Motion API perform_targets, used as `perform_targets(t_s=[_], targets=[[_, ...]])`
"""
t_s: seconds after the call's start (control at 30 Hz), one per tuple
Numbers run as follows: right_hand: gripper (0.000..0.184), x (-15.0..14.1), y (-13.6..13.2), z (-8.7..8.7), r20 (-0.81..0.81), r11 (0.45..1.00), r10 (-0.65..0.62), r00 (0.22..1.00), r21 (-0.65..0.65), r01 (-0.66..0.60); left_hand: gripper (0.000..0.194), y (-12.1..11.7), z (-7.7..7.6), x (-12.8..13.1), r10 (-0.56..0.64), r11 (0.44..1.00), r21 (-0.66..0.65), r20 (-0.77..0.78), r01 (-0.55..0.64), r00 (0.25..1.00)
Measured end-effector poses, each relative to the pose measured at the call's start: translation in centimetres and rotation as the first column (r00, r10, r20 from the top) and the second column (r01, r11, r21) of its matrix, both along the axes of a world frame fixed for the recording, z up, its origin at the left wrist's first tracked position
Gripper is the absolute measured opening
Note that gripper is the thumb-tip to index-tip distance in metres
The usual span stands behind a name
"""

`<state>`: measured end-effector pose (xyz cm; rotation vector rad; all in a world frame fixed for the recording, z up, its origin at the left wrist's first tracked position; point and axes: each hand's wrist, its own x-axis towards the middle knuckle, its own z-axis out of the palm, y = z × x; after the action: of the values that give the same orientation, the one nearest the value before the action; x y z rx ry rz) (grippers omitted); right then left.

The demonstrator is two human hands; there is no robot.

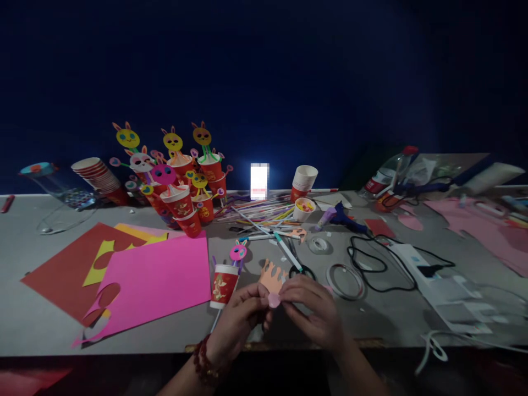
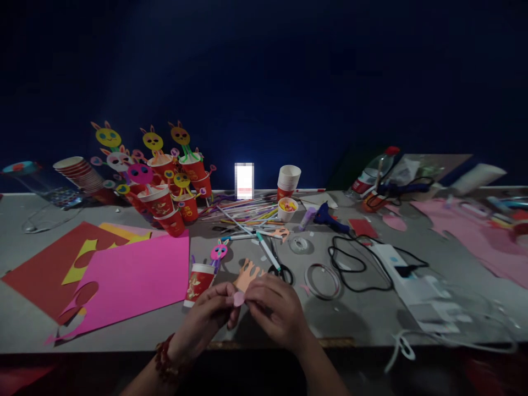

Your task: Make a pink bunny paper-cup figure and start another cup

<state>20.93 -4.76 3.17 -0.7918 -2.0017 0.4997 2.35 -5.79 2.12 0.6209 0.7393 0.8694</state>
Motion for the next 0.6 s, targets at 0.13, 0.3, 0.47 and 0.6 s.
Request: perform_targets(t_s=[0.13, 0.3, 0.47, 0.6], targets=[[0.019, -0.1, -0.1, 0.1, 0.02, 1.0, -0.031, 0.999, 0.008, 0.03, 0.017, -0.4, -0.1, -0.2, 0.092, 0.98, 0.188, -0.126, -0.067, 0.988], [0.014, -0.6, -0.1, 0.2, -0.039, 0.992, -0.074, 0.996, -0.104, 0.07, 0.013, -1.2, 0.2, -0.6, 0.339, 0.787, 0.617, -0.396, -0.026, 0.854], [0.008, -0.9, -0.1, 0.4, -0.132, 0.956, -0.036, 0.991, -0.295, -0.005, 0.013, -0.9, 0.2, -0.7, 0.324, 0.804, 0.595, -0.439, 0.001, 0.838], [0.005, -1.0, -0.4, -0.4, -0.293, 0.876, -0.057, 0.955, -0.472, -0.093, 0.02, -0.5, -0.3, -0.5, 0.226, 0.915, 0.39, -0.293, -0.099, 0.929]])
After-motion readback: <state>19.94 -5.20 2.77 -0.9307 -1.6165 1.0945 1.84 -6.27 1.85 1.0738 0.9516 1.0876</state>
